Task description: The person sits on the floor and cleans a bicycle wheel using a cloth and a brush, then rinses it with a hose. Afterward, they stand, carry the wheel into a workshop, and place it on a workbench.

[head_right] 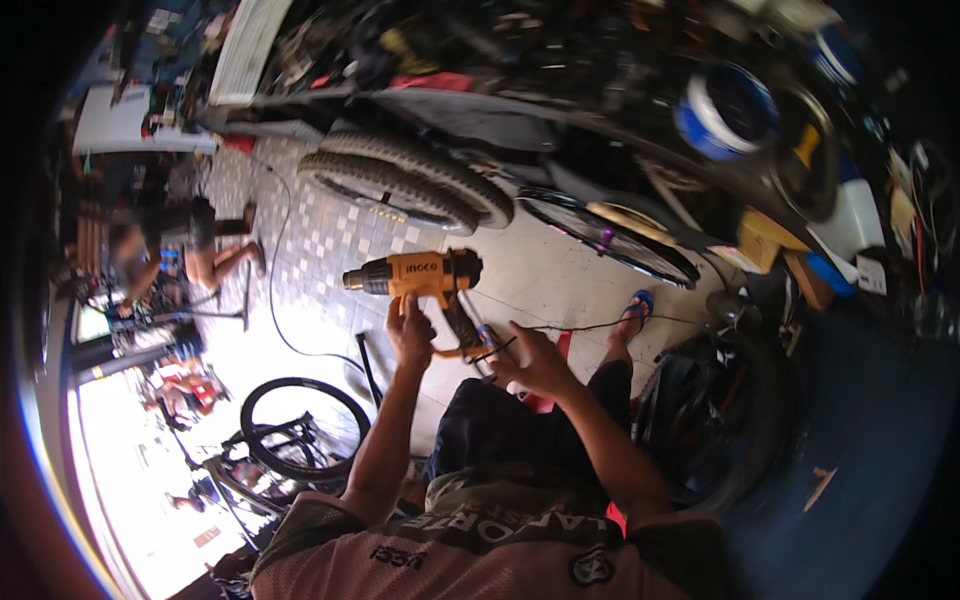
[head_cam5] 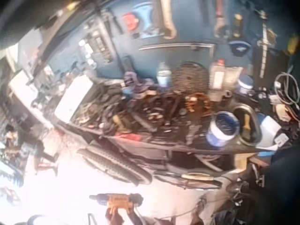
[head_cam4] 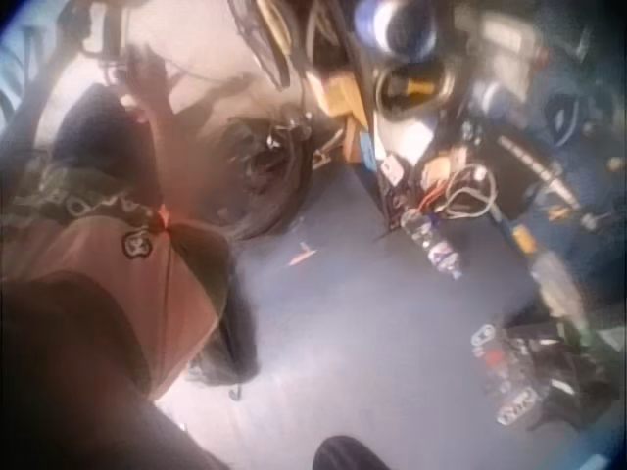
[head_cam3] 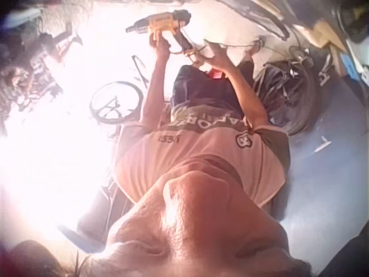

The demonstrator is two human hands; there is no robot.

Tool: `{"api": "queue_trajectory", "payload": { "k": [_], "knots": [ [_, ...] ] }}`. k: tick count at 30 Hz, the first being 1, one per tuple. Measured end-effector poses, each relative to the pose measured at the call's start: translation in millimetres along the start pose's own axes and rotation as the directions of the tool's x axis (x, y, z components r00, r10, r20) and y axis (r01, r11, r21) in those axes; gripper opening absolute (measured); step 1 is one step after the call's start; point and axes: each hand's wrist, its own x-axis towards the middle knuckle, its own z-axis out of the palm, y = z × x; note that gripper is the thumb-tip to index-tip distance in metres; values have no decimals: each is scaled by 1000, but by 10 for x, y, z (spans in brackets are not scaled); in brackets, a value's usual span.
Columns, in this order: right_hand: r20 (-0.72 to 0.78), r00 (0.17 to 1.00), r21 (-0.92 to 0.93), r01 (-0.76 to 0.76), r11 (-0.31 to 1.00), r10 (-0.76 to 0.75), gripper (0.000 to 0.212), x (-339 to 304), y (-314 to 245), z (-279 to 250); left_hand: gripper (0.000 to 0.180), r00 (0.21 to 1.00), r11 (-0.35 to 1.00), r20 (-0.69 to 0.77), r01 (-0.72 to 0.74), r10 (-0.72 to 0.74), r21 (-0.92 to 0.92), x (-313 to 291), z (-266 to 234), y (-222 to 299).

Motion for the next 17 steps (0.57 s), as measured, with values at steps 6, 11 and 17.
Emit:
{"api": "queue_trajectory", "payload": {
  "k": [6, 11, 17],
  "knots": [
    [144, 969, 36, -210, 977, 203, 96, 549, -222, 822, 39, 974, 924, -224, -116, 33, -365, 163, -220, -10],
    [227, 938, -306, -187, 933, 263, 78, 869, -117, 807, 39, 941, 924, -336, -160, 37, -348, 400, -422, -201],
    [136, 988, -678, 143, 721, -68, 76, 1075, 158, 1035, 44, 886, 916, -452, -259, 99, -306, 636, -292, -461]
  ]
}}
